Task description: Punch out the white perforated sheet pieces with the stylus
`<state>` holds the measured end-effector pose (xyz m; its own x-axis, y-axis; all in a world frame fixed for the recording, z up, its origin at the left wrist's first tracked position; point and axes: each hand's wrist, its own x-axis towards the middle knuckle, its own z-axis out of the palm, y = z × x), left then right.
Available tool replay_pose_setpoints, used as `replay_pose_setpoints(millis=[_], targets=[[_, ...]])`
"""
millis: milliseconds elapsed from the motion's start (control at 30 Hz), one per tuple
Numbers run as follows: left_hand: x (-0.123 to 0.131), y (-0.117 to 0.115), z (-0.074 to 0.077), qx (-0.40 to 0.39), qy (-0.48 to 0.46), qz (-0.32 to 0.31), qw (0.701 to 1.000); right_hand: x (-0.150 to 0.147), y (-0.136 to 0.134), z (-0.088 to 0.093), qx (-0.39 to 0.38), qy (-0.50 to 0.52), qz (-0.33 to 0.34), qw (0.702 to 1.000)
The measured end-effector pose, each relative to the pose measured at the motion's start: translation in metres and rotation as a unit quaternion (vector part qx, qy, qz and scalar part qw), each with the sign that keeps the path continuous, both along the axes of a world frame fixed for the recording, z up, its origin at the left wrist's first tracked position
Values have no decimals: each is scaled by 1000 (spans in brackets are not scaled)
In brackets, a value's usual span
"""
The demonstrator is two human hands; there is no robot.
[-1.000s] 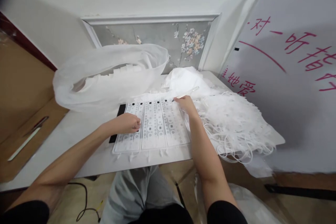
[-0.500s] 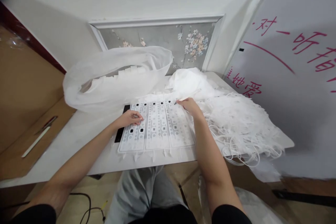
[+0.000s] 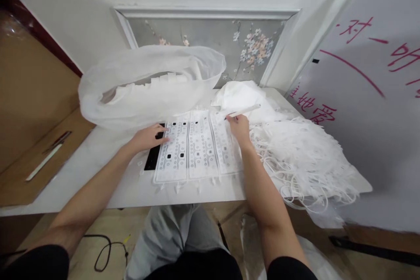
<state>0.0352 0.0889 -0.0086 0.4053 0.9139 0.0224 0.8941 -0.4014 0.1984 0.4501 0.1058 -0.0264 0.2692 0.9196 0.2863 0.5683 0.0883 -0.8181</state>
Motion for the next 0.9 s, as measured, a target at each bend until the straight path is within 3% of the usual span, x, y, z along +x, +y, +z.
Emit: replay_pose_setpoints(millis=[100, 167, 267, 367, 467, 533, 600, 667, 733, 800, 900], targets=[[3, 0, -12, -27, -40, -114, 992, -12, 6, 3, 86, -58, -9, 995], [4, 2, -20, -56, -50, -150, 986, -19, 11, 1, 110, -74, -11, 991], [9, 8, -32, -58, -69, -136, 987, -22, 20, -7, 127, -85, -18, 988], [24, 15, -39, 12, -80, -108, 991, -17, 27, -9, 134, -95, -37, 986], [41, 17, -40, 91, -74, -94, 989, -22, 22, 4, 154, -118, -98, 976], [48, 15, -38, 134, -67, -116, 982, -41, 4, 17, 184, -110, -118, 970], [48, 12, -34, 159, -60, -164, 972, -73, -26, 25, 183, -60, -49, 980], [43, 10, -33, 152, -53, -215, 963, -111, -60, 23, 97, 5, 120, 988], [34, 11, -33, 117, -59, -243, 961, -146, -88, 12, 13, 37, 253, 967], [25, 14, -36, 78, -91, -243, 963, -170, -105, -2, -35, 35, 309, 950], [9, 20, -37, 16, -171, -242, 955, -182, -110, -18, -58, 21, 316, 947]])
